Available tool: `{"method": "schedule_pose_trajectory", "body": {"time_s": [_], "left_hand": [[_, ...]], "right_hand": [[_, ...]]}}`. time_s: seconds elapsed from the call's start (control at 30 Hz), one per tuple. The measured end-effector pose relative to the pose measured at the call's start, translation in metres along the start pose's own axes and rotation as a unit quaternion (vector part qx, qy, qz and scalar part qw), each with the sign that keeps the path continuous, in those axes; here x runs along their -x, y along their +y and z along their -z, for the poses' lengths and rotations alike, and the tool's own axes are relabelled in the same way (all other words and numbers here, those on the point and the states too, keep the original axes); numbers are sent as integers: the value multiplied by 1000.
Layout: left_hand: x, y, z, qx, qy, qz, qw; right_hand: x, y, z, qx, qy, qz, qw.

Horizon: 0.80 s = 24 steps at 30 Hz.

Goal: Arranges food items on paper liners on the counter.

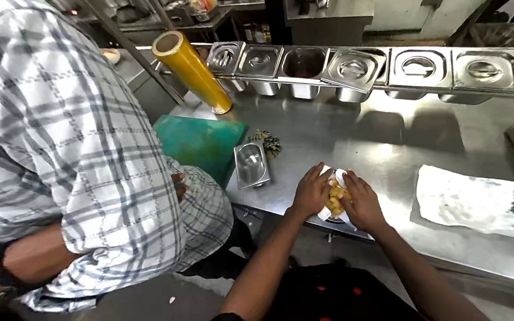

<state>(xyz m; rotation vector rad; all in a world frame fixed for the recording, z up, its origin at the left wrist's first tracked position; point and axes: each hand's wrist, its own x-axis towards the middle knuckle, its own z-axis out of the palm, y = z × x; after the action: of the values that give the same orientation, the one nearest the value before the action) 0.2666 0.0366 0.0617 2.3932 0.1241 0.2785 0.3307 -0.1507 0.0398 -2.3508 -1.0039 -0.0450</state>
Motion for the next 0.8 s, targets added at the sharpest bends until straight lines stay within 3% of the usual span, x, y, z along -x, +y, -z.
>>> {"method": "schedule_pose_trajectory", "body": {"time_s": [0.13, 0.23, 0.5, 0.67, 0.8], "left_hand": [[27, 11, -16, 18, 22, 69, 997], [10, 8, -8, 34, 15, 69, 997], [35, 6, -12, 34, 23, 81, 996], [30, -2, -12, 113, 46, 83, 989], [34, -2, -4, 78, 109, 55, 989]], "right_hand": [[9, 1, 5, -37, -49, -14, 998], [-9, 3, 2, -41, -46, -32, 998], [6, 0, -3, -26, -65, -3, 998], [0, 9, 6, -123, -64, 16, 990], [-1, 9, 18, -102, 34, 34, 994]]}}
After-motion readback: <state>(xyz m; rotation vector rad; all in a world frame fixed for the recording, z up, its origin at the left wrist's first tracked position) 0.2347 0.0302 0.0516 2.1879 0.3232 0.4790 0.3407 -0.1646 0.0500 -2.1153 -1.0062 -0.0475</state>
